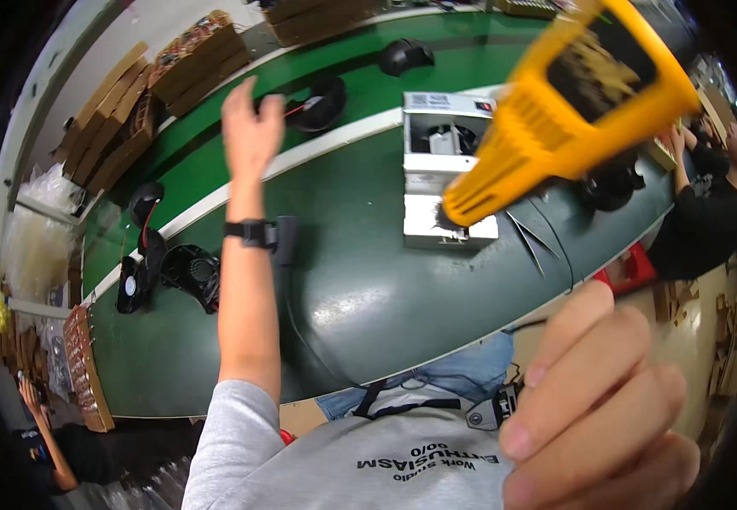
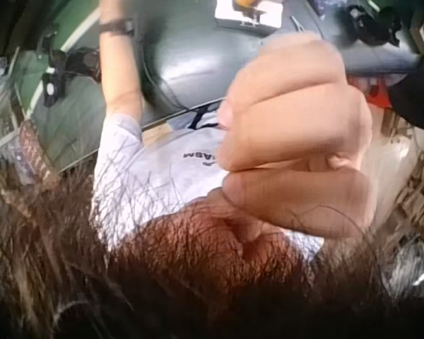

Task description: Assemble audio speaker units on a manufacturing conveyor belt line using hand tools and an electric screwdriver.

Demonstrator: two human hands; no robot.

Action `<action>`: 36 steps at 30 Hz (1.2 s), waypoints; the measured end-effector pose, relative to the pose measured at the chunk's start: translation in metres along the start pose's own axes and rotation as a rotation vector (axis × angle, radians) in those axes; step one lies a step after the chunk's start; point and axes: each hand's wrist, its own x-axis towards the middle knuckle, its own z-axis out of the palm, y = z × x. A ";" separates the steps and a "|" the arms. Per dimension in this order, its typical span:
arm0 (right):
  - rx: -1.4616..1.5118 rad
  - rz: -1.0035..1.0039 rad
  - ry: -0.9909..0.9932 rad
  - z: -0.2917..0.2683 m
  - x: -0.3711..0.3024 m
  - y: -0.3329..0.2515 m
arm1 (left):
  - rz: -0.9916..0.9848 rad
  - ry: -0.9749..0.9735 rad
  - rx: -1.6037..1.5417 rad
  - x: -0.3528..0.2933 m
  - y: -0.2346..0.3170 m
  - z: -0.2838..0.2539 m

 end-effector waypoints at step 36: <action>-0.405 1.134 -0.105 0.129 -0.090 0.051 | 0.654 -0.884 -0.210 -0.204 0.135 -0.153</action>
